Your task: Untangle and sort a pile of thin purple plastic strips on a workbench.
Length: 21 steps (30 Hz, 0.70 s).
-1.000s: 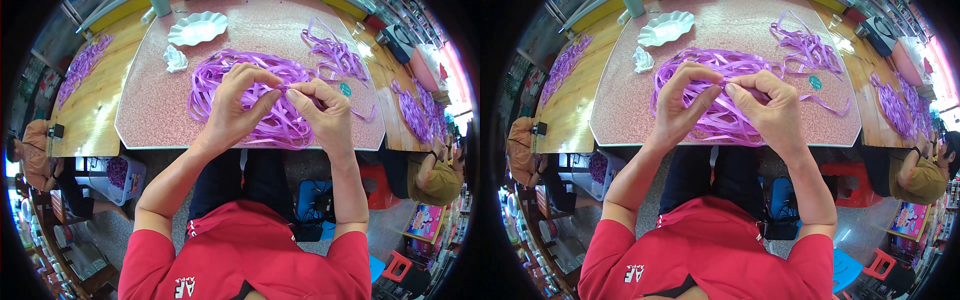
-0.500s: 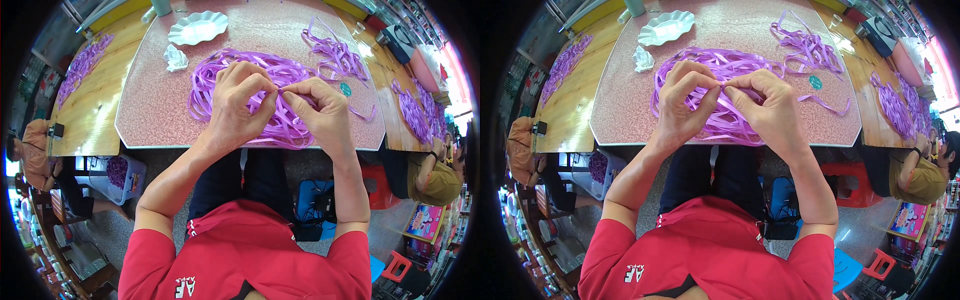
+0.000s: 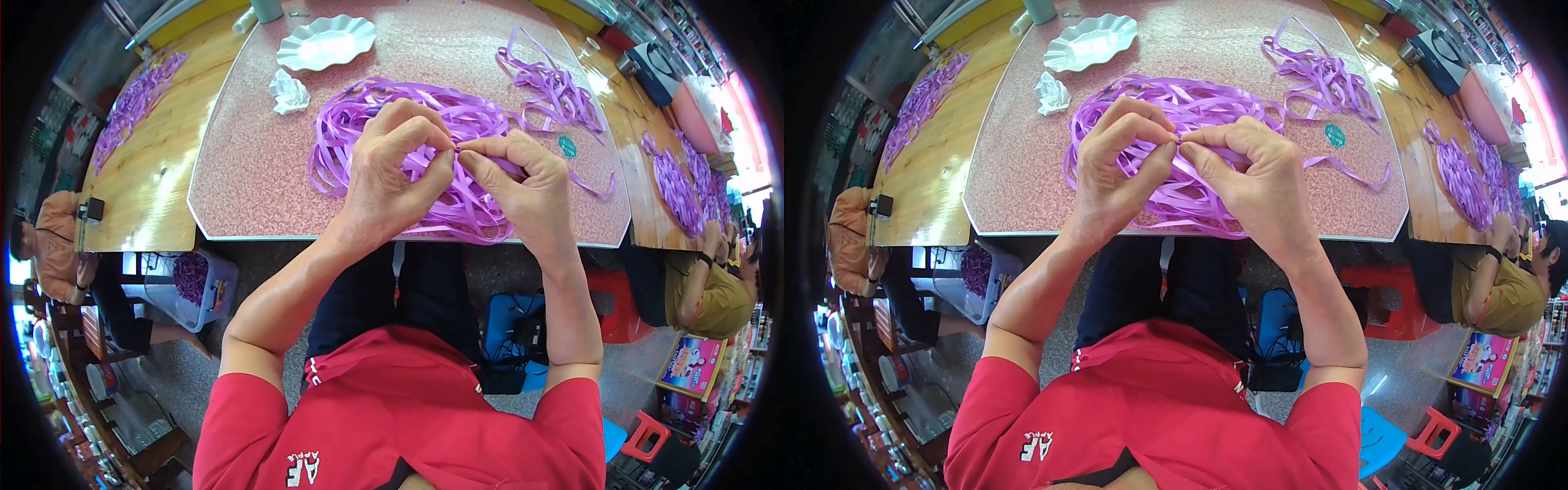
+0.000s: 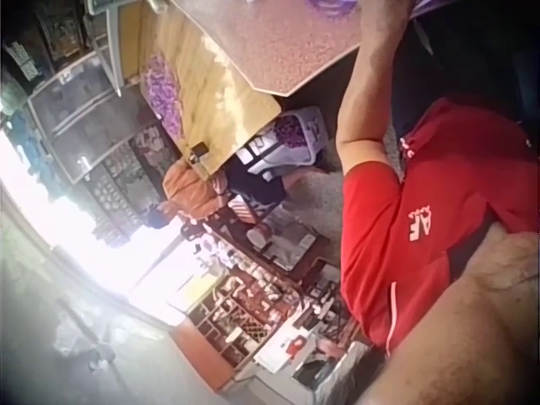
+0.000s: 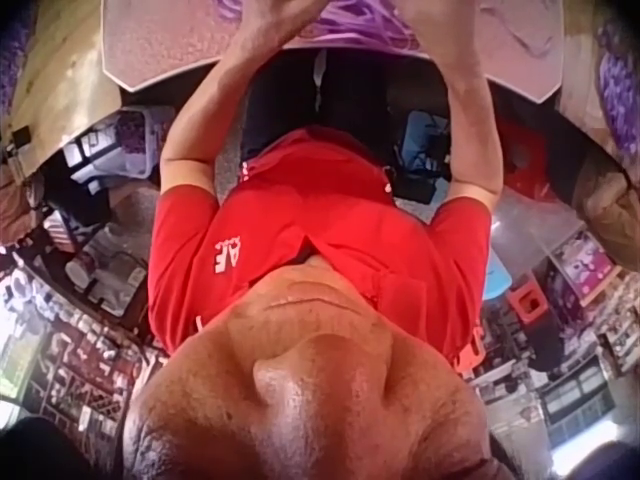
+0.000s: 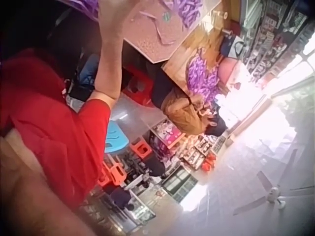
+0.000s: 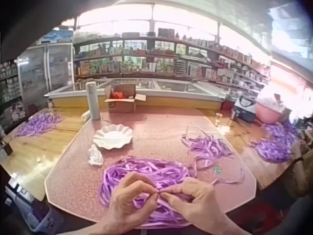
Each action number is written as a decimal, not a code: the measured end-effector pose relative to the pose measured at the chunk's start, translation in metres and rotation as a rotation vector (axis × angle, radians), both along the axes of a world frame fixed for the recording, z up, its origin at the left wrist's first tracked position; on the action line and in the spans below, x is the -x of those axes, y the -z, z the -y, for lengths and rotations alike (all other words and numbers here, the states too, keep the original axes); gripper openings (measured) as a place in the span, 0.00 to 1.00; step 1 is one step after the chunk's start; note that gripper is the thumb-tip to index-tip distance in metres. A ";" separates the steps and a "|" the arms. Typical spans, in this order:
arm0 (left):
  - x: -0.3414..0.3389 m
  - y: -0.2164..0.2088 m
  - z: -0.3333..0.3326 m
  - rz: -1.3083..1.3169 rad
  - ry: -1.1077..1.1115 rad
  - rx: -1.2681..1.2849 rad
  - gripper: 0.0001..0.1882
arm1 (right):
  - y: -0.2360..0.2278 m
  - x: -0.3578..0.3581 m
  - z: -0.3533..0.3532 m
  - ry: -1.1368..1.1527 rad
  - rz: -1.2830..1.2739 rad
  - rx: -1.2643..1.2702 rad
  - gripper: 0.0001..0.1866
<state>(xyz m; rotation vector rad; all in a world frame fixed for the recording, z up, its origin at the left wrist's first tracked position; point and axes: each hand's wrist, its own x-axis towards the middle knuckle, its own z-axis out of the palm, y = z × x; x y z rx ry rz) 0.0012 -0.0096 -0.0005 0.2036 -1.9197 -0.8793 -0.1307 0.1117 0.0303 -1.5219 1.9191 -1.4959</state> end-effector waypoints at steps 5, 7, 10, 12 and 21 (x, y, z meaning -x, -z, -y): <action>-0.002 0.000 0.001 0.000 0.051 -0.075 0.05 | 0.000 -0.001 0.000 -0.012 -0.037 0.020 0.08; -0.002 0.000 0.001 0.005 0.059 -0.075 0.05 | -0.001 -0.001 0.000 -0.017 -0.027 0.022 0.08; -0.003 0.000 0.002 0.008 0.058 -0.084 0.04 | -0.005 -0.001 0.000 -0.004 0.016 -0.014 0.08; -0.004 0.002 0.003 0.012 0.110 -0.186 0.05 | -0.006 0.001 -0.001 -0.018 0.041 -0.038 0.07; -0.003 -0.009 0.005 0.126 -0.100 0.408 0.12 | -0.003 0.007 -0.004 -0.067 -0.018 0.042 0.06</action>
